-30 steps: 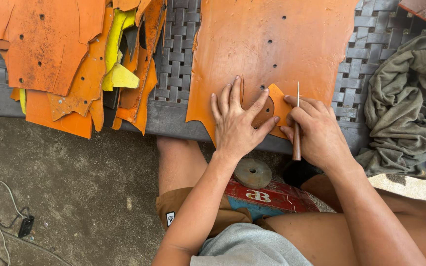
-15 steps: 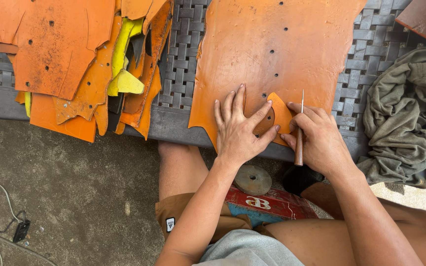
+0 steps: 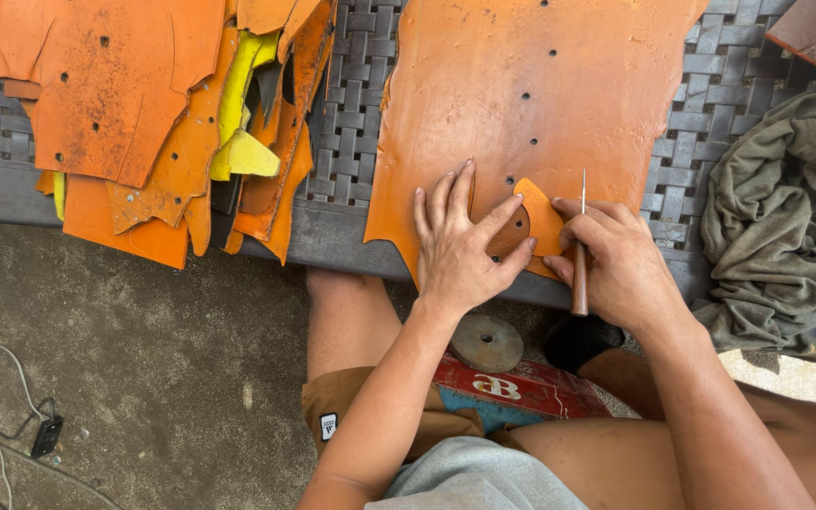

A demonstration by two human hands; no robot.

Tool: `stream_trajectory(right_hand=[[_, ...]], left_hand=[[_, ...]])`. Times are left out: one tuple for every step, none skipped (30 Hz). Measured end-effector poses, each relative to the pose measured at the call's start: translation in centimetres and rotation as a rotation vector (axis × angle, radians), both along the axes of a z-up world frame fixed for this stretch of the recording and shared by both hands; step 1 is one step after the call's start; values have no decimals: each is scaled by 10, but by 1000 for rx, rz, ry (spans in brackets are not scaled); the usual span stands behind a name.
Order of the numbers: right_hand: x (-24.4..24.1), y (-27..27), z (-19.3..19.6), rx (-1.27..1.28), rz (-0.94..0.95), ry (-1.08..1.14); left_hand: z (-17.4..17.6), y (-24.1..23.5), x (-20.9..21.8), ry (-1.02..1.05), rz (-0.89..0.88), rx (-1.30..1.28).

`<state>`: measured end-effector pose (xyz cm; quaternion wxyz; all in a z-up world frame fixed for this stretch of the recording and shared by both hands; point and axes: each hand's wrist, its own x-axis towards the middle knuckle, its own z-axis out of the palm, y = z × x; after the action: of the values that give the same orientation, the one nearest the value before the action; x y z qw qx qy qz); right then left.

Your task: The person uses a pointed knife to cut shapes from orange leather sheets placed on a woven plastic table. They trace around a small template, cut out the pieces, and occasionally wipe the surface with a cloth.

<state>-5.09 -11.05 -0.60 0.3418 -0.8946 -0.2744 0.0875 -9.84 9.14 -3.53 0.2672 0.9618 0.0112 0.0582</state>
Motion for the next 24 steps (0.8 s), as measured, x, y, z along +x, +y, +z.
stream_trajectory(right_hand=[[0, 0, 0, -1, 0, 2], [0, 0, 1, -2, 0, 4], [0, 0, 1, -3, -1, 6], [0, 0, 1, -6, 6, -3], [0, 1, 1, -10, 13, -14], [0, 1, 1, -14, 20, -24], [0, 1, 1, -19, 23, -25], [0, 1, 1, -25, 25, -26], [0, 1, 2, -32, 29, -27], [0, 0, 2, -23, 23, -16], [0, 0, 2, -13, 17, -4], [0, 0, 2, -3, 12, 7], [0, 0, 2, -5, 9, 11], [1, 1, 2, -6, 6, 14], [1, 0, 2, -9, 3, 18], [1, 0, 2, -17, 6, 13], [1, 0, 3, -25, 10, 9], [1, 0, 3, -33, 14, 4], [0, 1, 3, -28, 12, 7], [0, 1, 3, -23, 9, 10], [0, 1, 3, -18, 7, 12], [1, 1, 2, -12, 4, 17], [1, 1, 2, -7, -1, 20], [1, 0, 2, -2, -5, 23]], left_hand=[[0, 0, 0, 2, -4, -6], [0, 1, 0, 5, -8, -12], [0, 2, -1, 10, -16, -16], [0, 2, -1, 14, -25, -21], [0, 3, -2, 19, -32, -25], [0, 4, -2, 15, -36, -13], [-1, 5, -3, 12, -40, 0], [-1, 5, -3, 9, -45, 12], [-2, 5, -3, 4, -45, 8], [-3, 4, -3, -1, -46, 4], [-4, 5, -4, -6, -45, 0], [-4, 4, -4, -7, -43, -1], [-4, 5, -4, -9, -43, -2], [-4, 5, -4, -11, -43, -3], [-4, 5, -4, -11, -43, -2], [-4, 4, -3, -10, -43, -1], [-3, 4, -3, -10, -42, 0], [-3, 4, -3, -11, -41, 5], [-2, 4, -3, -12, -40, 11], [-2, 3, -3, -13, -39, 17], [-1, 3, -3, -9, -35, 6], [-1, 3, -2, -5, -31, -5], [0, 3, -2, -2, -28, -17], [1, 2, -1, 0, -27, -21]])
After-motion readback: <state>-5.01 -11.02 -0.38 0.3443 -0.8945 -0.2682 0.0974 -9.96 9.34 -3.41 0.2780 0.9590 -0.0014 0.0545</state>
